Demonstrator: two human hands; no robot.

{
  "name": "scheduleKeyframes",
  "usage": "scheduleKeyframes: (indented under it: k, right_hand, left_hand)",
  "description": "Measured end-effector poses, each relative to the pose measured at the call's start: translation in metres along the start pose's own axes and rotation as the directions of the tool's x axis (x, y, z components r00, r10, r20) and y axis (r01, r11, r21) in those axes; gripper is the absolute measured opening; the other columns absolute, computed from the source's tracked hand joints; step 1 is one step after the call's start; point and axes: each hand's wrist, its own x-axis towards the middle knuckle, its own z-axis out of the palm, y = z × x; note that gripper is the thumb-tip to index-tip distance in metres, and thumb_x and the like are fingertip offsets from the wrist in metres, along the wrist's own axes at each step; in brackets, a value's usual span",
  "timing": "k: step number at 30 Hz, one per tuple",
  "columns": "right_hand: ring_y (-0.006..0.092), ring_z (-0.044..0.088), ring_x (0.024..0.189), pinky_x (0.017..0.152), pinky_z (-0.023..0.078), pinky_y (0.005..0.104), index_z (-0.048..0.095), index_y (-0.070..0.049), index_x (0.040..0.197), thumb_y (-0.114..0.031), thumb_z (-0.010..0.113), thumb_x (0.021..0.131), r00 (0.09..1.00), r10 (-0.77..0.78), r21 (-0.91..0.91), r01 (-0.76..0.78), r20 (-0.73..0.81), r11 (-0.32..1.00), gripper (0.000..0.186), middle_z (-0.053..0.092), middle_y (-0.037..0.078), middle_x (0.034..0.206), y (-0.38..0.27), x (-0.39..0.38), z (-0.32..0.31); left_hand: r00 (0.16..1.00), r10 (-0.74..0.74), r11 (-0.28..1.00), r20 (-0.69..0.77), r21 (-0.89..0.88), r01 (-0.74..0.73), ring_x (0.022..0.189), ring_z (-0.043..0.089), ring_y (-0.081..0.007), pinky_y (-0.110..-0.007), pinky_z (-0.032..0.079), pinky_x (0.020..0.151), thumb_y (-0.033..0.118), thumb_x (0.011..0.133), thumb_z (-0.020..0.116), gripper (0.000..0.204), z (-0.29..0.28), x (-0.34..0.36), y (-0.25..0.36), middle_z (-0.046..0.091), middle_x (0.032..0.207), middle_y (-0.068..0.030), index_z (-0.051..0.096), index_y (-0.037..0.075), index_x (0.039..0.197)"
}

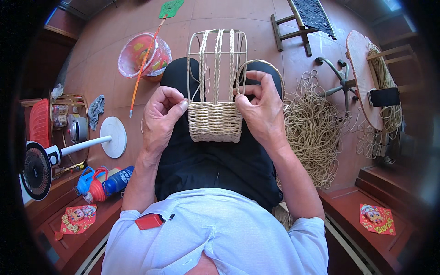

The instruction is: Hand-weaving a bamboo or straw basket frame using flexible strips.

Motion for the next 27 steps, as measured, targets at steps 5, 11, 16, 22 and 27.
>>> scheduleKeyframes:
  k: [5,11,16,22,27]
  right_hand:
    - [0.0039,0.061,0.086,0.078,0.054,0.0213,0.052,0.007,0.158,-0.003,0.074,0.101,0.997,0.012,0.128,-0.022,0.077,0.992,0.062,0.067,0.001,0.104,-0.003,0.007,-0.002]
    - [0.0033,0.059,0.087,0.074,0.051,0.0208,0.055,0.003,0.157,-0.012,0.075,0.116,1.000,0.025,0.389,-0.023,-0.001,0.921,0.048,0.063,-0.001,0.100,0.006,-0.012,-0.011]
    - [0.0156,0.068,0.095,0.106,0.061,0.0390,0.058,-0.003,0.147,-0.014,0.061,0.124,1.000,0.005,0.626,0.008,-0.019,0.780,0.025,0.065,0.002,0.098,0.013,-0.027,-0.032]
    - [0.0130,0.064,0.087,0.104,0.063,0.0454,0.059,-0.007,0.146,-0.016,0.060,0.125,0.999,-0.022,0.773,0.045,-0.040,0.632,0.023,0.052,-0.002,0.090,0.012,-0.032,-0.089]
    - [0.0097,0.057,0.085,0.099,0.059,0.0398,0.061,-0.008,0.145,-0.018,0.062,0.125,0.992,0.035,0.804,0.076,-0.119,0.590,0.023,0.049,-0.004,0.094,0.011,-0.040,-0.133]
  left_hand:
    - [1.000,0.006,1.000,0.008,0.005,-0.006,0.093,0.065,-0.0027,-0.025,0.056,0.087,0.002,0.109,0.078,0.008,-0.002,0.000,-0.002,0.071,0.101,0.0052,0.073,0.007,0.114]
    - [1.000,0.008,0.998,0.004,0.055,-0.008,0.092,0.066,-0.0033,-0.025,0.057,0.088,0.002,0.108,0.077,0.009,-0.002,0.001,0.006,0.071,0.101,0.0047,0.074,0.006,0.116]
    - [0.997,0.077,0.926,-0.014,0.371,-0.066,0.089,0.071,-0.0121,-0.032,0.059,0.086,0.002,0.104,0.077,0.016,0.004,-0.001,0.026,0.075,0.099,-0.0025,0.076,0.006,0.120]
    - [0.885,0.382,0.420,0.268,0.803,-0.424,0.097,0.070,-0.0326,-0.049,0.058,0.089,0.003,0.097,0.079,0.023,0.012,0.009,0.049,0.074,0.102,-0.0104,0.076,0.008,0.120]
    - [0.760,0.488,0.254,0.429,0.763,-0.594,0.104,0.069,-0.0327,-0.047,0.055,0.096,0.009,0.100,0.082,0.018,0.059,0.011,0.053,0.071,0.105,-0.0100,0.077,0.008,0.118]
